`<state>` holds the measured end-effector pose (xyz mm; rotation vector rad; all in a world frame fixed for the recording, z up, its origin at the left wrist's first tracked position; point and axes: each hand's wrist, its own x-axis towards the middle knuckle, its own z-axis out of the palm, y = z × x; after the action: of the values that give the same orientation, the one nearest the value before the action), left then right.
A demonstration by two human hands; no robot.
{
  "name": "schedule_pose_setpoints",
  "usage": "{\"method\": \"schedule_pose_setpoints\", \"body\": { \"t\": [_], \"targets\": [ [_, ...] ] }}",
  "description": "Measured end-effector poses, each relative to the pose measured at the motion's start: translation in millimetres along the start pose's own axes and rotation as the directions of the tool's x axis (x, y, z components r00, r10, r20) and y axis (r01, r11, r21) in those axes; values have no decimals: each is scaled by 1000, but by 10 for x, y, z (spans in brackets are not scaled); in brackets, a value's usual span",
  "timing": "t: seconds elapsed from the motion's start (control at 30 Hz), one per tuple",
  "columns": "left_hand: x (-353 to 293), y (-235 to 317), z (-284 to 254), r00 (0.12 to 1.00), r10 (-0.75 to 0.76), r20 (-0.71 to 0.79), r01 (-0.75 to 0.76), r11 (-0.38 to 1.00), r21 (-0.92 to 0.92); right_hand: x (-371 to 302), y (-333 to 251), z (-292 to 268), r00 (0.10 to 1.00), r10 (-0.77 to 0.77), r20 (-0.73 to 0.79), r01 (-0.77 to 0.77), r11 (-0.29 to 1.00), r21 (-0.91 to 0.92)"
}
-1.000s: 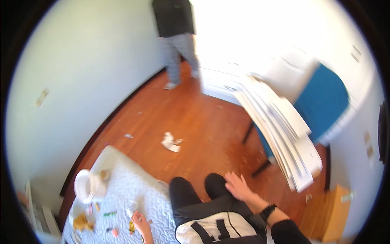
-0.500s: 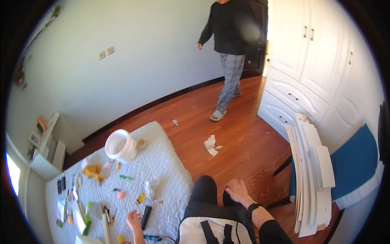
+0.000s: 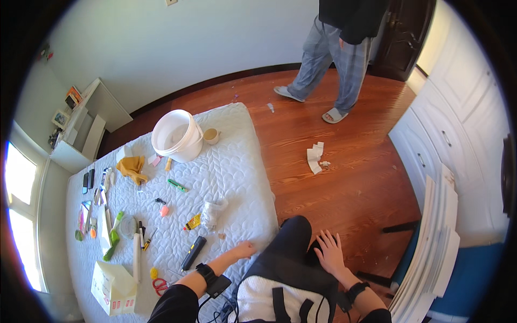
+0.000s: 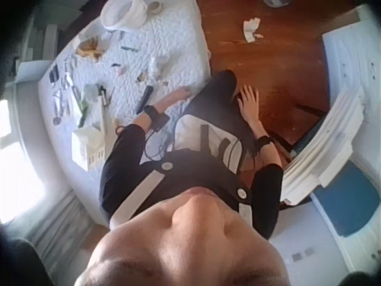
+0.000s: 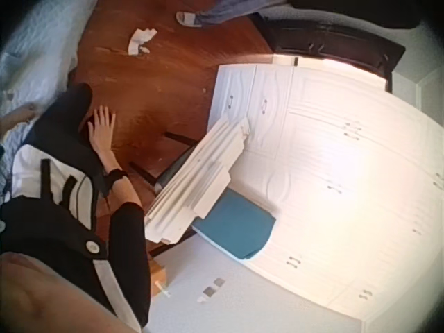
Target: The person uses a screwdriver to remove screws from a white board, then stacks the board with other boards on a chair. They then sit on the bed and gather small hardware items into a plastic bag.
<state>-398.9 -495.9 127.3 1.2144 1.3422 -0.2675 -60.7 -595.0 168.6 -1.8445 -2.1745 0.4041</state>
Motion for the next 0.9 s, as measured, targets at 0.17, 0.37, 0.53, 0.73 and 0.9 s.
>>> {"method": "schedule_pose_setpoints", "body": {
  "t": [0.17,0.37,0.53,0.73,0.9],
  "targets": [
    [339,132,84,952,-305,34,306,952,-1,268,268,106,985,79,153,-104,981,162],
    [738,58,595,718,-633,-289,652,757,-39,591,579,65,935,94,342,-173,962,210],
    [416,148,449,880,-417,-226,449,886,115,710,607,-80,922,151,358,-73,972,-224],
    [-537,31,-377,993,-116,32,109,979,173,891,527,-273,302,408,862,-946,14,325],
    [-1164,-372,-1128,952,-245,-181,251,968,10,1304,1306,-1129,929,291,229,-330,931,155]
  ]
}}
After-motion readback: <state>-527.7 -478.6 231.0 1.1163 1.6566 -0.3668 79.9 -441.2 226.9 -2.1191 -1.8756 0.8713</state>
